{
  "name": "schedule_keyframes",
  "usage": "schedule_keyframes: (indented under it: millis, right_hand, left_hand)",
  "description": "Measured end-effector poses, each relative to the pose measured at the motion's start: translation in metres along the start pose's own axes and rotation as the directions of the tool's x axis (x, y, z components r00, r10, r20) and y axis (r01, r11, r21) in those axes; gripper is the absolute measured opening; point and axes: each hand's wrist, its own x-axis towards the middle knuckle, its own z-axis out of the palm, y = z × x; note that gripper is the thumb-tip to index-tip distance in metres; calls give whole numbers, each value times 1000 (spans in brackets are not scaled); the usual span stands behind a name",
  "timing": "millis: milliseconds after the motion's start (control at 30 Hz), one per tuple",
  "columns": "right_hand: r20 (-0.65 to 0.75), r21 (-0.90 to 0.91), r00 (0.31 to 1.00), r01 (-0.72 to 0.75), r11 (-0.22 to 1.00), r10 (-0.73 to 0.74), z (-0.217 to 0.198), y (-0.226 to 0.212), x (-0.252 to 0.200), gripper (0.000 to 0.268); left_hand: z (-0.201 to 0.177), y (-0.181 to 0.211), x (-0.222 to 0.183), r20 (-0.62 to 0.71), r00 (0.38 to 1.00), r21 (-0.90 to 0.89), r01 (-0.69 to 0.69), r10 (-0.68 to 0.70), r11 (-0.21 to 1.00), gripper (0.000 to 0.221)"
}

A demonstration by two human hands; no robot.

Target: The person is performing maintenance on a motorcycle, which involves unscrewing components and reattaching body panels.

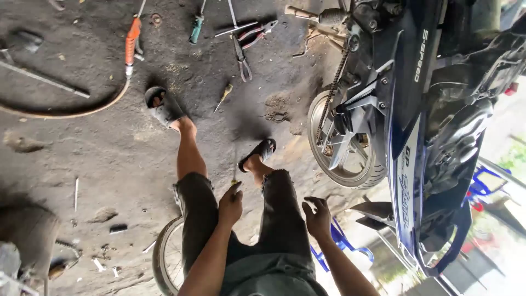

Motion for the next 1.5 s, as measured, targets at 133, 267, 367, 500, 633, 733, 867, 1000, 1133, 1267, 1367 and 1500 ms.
schedule_keyframes:
  millis: [133,267,367,500,633,733,867,1000,1133,1267,1367,1500]
  right_hand:
    - [57,-93,998,31,995,-26,23,-50,29,31]
    - [175,-189,981,119,975,-86,78,-63,52,39]
    - [250,-372,954,252,894,-165,111,-79,76,55]
    - [365,-574,929,278,770,-64,117,-91,109,62]
    - [444,-578,896,288,763,-2,102,-95,140,72]
    - [399,-517,914,293,804,-77,110,-79,161,55]
    - [340,-503,934,279,818,-110,112,-75,171,47]
    - [412,-531,905,334,779,-108,111,-74,178,51]
    - [388,-509,917,300,807,-96,110,-84,176,42]
    - [368,-526,922,316,790,-123,106,-84,168,39]
    - [330,-531,935,295,794,-127,107,-105,176,35]
    - [244,-460,957,258,850,-158,98,-117,174,40]
  left_hand:
    - [0,-16,52,-77,997,-165,19,-32,986,53]
    - [13,-55,91,-182,970,-424,67,-158,903,83]
    - [9,-39,102,-156,968,-776,5,-199,630,98]
    - [11,12,85,-135,954,-897,-4,-266,441,36]
    - [35,41,80,-27,964,-837,123,-265,533,48]
    - [60,3,112,-90,971,-778,70,-221,625,39]
    - [8,29,146,-321,947,-341,-111,-5,934,51]
    - [-73,119,188,-489,839,266,-119,241,956,52]
    - [-139,176,248,-488,813,504,-34,317,863,45]
    - [-167,222,278,-492,870,439,271,-23,857,47]
    - [-171,225,298,-572,817,378,182,74,908,28]
    - [-170,223,298,-557,831,410,272,3,871,47]
